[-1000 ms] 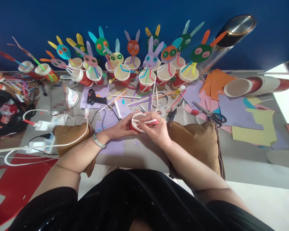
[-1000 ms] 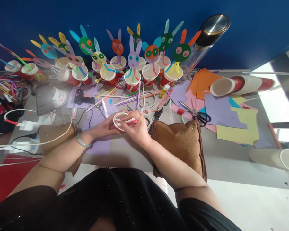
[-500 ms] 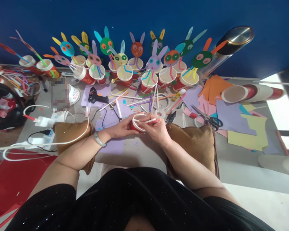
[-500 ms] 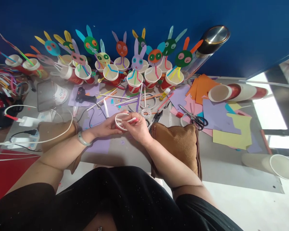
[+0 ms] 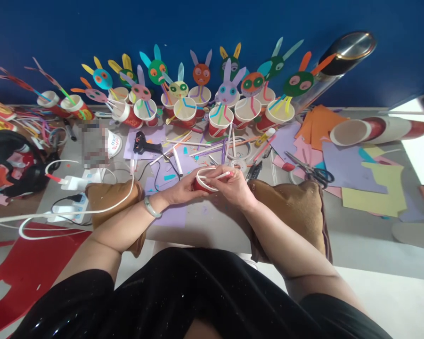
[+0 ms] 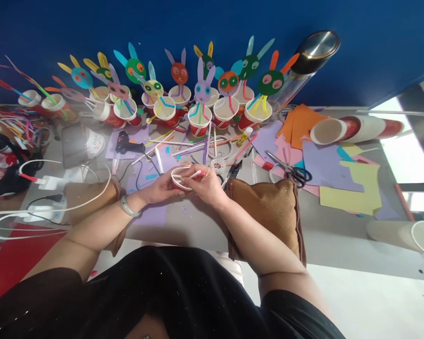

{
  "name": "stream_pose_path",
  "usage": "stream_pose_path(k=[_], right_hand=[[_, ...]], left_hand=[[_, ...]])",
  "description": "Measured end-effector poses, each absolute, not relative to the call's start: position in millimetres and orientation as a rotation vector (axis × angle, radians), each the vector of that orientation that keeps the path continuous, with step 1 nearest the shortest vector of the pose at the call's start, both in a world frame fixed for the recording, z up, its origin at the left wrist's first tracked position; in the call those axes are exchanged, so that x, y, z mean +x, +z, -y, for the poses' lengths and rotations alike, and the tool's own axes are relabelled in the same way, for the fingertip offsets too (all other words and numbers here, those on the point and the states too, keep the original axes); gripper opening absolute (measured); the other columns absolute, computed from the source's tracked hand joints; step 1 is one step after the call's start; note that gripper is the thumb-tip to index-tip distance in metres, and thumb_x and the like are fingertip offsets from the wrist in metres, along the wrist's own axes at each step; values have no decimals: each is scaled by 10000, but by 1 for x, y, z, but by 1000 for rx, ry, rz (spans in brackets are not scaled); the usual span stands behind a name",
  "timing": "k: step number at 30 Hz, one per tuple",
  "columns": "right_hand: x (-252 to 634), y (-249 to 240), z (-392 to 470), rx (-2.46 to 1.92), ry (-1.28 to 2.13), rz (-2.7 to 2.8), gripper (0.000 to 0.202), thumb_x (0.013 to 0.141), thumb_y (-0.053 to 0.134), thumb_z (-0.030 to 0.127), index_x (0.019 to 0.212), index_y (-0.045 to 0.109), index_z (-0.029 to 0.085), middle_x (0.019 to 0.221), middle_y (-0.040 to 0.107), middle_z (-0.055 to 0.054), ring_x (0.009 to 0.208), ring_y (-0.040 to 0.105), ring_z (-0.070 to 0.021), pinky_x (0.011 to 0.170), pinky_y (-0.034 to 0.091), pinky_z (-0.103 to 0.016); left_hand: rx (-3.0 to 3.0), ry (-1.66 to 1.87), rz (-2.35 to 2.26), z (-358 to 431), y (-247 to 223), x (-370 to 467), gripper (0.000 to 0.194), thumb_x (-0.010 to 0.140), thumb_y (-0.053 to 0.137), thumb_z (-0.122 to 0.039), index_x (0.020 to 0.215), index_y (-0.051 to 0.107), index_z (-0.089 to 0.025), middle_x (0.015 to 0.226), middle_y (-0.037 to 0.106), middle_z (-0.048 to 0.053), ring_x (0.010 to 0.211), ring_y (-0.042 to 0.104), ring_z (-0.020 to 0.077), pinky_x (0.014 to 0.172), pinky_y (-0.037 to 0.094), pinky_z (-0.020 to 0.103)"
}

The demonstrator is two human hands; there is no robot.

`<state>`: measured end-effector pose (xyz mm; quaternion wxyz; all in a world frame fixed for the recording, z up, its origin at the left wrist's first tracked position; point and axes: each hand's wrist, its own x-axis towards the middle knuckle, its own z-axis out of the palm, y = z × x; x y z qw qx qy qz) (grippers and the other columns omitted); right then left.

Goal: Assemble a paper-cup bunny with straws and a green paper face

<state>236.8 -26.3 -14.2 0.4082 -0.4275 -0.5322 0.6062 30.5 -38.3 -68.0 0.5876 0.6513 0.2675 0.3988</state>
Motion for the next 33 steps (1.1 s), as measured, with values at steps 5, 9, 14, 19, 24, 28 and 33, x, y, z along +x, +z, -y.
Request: stream_pose_path(k=[5,9,14,19,24,28,33], right_hand=[[239,-13,23,-1064,1567,1367,356,719,967,518,727,763,227,853,799,-39,819,729,-204,802,562,-358],[239,-9,23,-1075,1481,1428,388,700,974,566,716,780,231,833,783,-41,840,721,-212,831,563,-374],[236,-6,24,-1085,1471,1444,405,674,984,573,723,795,218,829,776,-50,808,717,-207,809,581,-382],[231,-8,26,-1063,1463,1329,424,623,1002,581,708,789,225,847,804,-48,824,739,-219,795,603,-382],[232,-5,30,-1052,1453,1251,417,649,992,571,727,775,224,886,831,-58,842,761,-227,794,615,-383],[233,-3,30,-1029,1467,1214,415,664,991,553,728,750,220,859,828,-52,783,750,-210,759,608,-376],[231,-6,28,-991,1476,1127,480,590,1021,566,700,703,224,830,820,-33,766,743,-197,758,607,-365]], left_hand=[[1532,932,-623,39,-69,31,820,902,874,-378,1633,505,-335,1666,544,132,1589,479,375,1333,382,575],[1577,962,-593,38,-66,33,809,905,872,-342,1625,503,-326,1664,549,137,1577,498,367,1320,397,572],[1584,998,-657,39,-66,37,782,875,892,-433,1561,551,-273,1633,567,161,1547,520,371,1318,384,566],[1500,1014,-768,40,-66,39,797,825,926,-471,1487,538,-255,1495,638,142,1417,613,333,1247,461,536],[1480,992,-690,37,-43,37,641,910,849,-492,1450,623,-234,1467,668,150,1376,648,316,1197,514,471],[1518,940,-642,35,-21,34,477,1069,618,-525,1461,690,-263,1549,668,118,1488,592,304,1300,423,460],[1552,912,-704,33,-20,33,579,1048,632,-580,1516,670,-242,1594,645,122,1560,530,328,1347,368,501]])
